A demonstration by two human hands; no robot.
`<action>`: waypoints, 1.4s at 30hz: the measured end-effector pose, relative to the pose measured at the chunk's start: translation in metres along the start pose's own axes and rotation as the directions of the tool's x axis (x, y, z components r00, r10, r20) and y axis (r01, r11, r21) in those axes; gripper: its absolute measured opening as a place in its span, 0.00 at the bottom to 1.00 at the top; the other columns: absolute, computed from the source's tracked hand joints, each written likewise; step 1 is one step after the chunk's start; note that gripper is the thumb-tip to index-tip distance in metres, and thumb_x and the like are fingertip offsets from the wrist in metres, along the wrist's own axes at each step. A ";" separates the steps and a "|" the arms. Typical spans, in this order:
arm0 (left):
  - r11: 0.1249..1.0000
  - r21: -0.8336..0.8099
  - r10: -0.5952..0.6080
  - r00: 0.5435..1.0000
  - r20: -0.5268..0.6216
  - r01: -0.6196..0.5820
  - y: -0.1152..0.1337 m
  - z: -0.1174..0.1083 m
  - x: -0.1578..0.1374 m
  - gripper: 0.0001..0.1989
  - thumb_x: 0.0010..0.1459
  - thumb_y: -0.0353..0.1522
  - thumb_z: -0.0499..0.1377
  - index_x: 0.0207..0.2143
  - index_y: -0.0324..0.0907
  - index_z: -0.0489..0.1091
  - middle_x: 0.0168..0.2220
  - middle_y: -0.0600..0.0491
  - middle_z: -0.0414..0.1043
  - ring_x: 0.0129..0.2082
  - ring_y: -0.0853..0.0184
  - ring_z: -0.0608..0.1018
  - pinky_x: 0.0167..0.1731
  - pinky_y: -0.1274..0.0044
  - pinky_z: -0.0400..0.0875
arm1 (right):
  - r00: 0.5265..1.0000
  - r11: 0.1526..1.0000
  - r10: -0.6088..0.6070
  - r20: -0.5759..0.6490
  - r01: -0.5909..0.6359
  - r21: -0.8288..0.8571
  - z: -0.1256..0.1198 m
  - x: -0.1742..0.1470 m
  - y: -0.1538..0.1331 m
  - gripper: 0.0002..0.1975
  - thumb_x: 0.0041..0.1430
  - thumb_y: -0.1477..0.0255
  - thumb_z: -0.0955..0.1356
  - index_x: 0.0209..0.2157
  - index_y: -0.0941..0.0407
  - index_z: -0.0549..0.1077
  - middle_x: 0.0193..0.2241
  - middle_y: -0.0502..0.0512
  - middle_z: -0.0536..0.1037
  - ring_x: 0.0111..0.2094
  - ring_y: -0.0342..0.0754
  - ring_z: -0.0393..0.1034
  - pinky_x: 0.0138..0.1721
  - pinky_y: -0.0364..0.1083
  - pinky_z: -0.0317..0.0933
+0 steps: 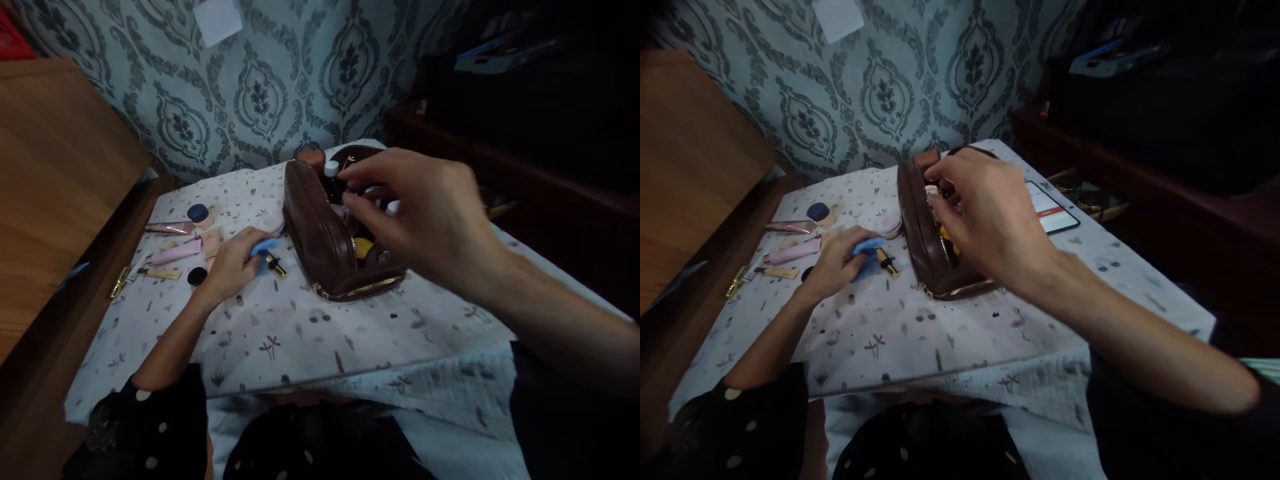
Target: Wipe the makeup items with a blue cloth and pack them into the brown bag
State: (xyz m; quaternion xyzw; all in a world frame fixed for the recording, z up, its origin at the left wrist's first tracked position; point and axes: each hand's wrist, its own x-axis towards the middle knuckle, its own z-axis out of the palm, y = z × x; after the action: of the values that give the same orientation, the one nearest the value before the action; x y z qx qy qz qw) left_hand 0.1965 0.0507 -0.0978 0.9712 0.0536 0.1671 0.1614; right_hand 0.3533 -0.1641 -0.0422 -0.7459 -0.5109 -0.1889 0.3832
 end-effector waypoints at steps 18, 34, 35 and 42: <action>0.961 0.269 -0.018 0.955 0.296 -0.065 -0.024 0.025 -0.018 0.17 0.61 0.24 0.54 0.52 0.44 0.64 0.52 0.48 0.70 0.54 0.58 0.71 0.45 0.68 0.73 | 0.913 0.894 0.171 0.370 -0.301 0.331 0.156 -0.097 -0.027 0.28 0.64 0.76 0.59 0.65 0.62 0.58 0.58 0.72 0.69 0.61 0.60 0.64 0.62 0.62 0.60; 0.888 -0.451 -0.047 0.994 0.100 0.087 -0.057 0.009 -0.030 0.18 0.61 0.29 0.54 0.52 0.41 0.72 0.52 0.47 0.74 0.53 0.59 0.75 0.56 0.70 0.67 | 0.792 0.528 0.406 0.456 -0.611 0.591 0.165 -0.081 -0.042 0.24 0.54 0.68 0.69 0.53 0.59 0.72 0.33 0.54 0.76 0.27 0.45 0.67 0.33 0.47 0.64; 0.847 -0.516 -0.092 0.992 0.088 0.125 -0.059 0.007 -0.030 0.18 0.62 0.31 0.54 0.53 0.40 0.72 0.52 0.46 0.74 0.53 0.59 0.75 0.55 0.70 0.67 | 0.771 0.436 0.422 0.476 -0.633 0.640 0.163 -0.078 -0.044 0.23 0.53 0.67 0.70 0.52 0.59 0.73 0.33 0.54 0.76 0.27 0.44 0.66 0.31 0.45 0.63; 0.678 -0.707 -0.265 0.964 0.021 0.201 -0.046 0.016 -0.030 0.19 0.64 0.46 0.55 0.39 0.39 0.71 0.33 0.52 0.72 0.34 0.66 0.74 0.36 0.77 0.69 | 0.663 -0.115 0.397 0.635 -0.650 0.751 0.161 -0.054 -0.063 0.22 0.47 0.61 0.75 0.43 0.57 0.77 0.28 0.51 0.74 0.25 0.43 0.65 0.20 0.41 0.53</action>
State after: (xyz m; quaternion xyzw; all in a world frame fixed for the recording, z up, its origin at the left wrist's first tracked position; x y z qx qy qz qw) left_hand 0.1714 0.0849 -0.1366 0.8133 0.1157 0.1932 0.5365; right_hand 0.2567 -0.0626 -0.1565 -0.4711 -0.1966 0.4257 0.7471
